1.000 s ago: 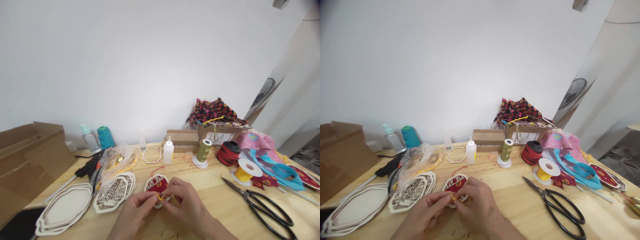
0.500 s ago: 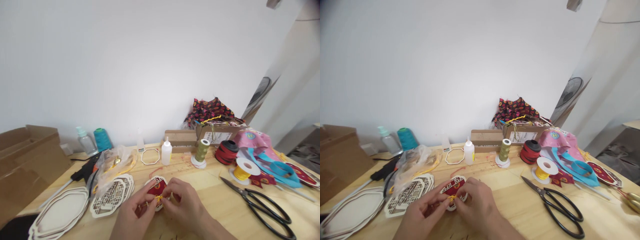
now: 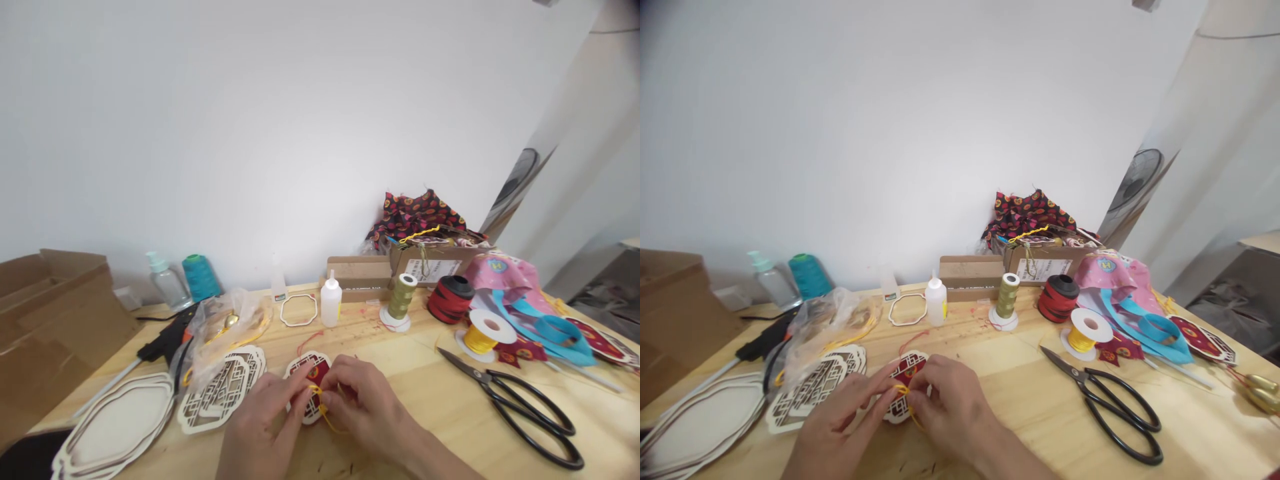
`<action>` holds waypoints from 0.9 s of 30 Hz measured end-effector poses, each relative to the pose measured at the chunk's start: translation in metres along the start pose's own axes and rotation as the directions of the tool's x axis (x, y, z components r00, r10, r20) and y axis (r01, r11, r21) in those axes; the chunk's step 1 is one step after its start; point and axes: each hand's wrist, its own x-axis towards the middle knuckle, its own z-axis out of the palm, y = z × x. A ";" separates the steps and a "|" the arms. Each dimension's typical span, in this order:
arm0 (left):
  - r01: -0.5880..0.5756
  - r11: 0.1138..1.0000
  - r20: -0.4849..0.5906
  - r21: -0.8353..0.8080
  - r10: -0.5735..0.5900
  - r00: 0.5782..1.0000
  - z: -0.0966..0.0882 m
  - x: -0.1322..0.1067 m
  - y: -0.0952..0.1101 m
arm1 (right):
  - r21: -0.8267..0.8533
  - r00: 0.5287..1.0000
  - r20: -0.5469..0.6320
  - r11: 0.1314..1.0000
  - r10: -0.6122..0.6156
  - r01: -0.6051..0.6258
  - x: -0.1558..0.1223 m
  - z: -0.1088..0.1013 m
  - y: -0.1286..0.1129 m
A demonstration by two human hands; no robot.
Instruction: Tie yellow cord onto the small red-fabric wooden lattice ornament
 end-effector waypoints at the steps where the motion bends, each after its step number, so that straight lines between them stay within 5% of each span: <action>1: -0.016 1.000 -0.020 -0.003 0.016 1.000 0.001 0.000 0.001 | -0.008 1.000 0.004 1.000 -0.007 0.007 0.000 -0.001 0.000; 4: 0.040 0.998 -0.075 -0.039 -0.043 0.996 0.004 -0.002 0.000 | -0.050 0.999 -0.007 0.998 -0.034 0.034 0.000 -0.002 -0.002; 8: 0.199 0.969 0.004 -0.150 -0.200 0.980 0.002 -0.002 -0.002 | -0.106 0.996 -0.044 0.992 -0.072 0.067 0.000 -0.003 -0.003; 15: 0.440 0.755 0.176 -0.487 -0.409 0.896 0.004 0.004 -0.006 | -0.032 0.991 -0.127 0.998 -0.051 0.047 0.001 0.002 0.003; 19: 0.460 0.700 0.222 -0.546 -0.409 0.885 0.006 0.004 -0.007 | 0.033 0.984 -0.145 0.993 -0.107 0.113 0.000 0.005 0.003; 27: 0.450 0.774 0.213 -0.445 -0.397 0.893 0.007 0.003 -0.004 | -0.090 0.971 -0.141 0.979 -0.195 0.183 0.001 0.005 0.004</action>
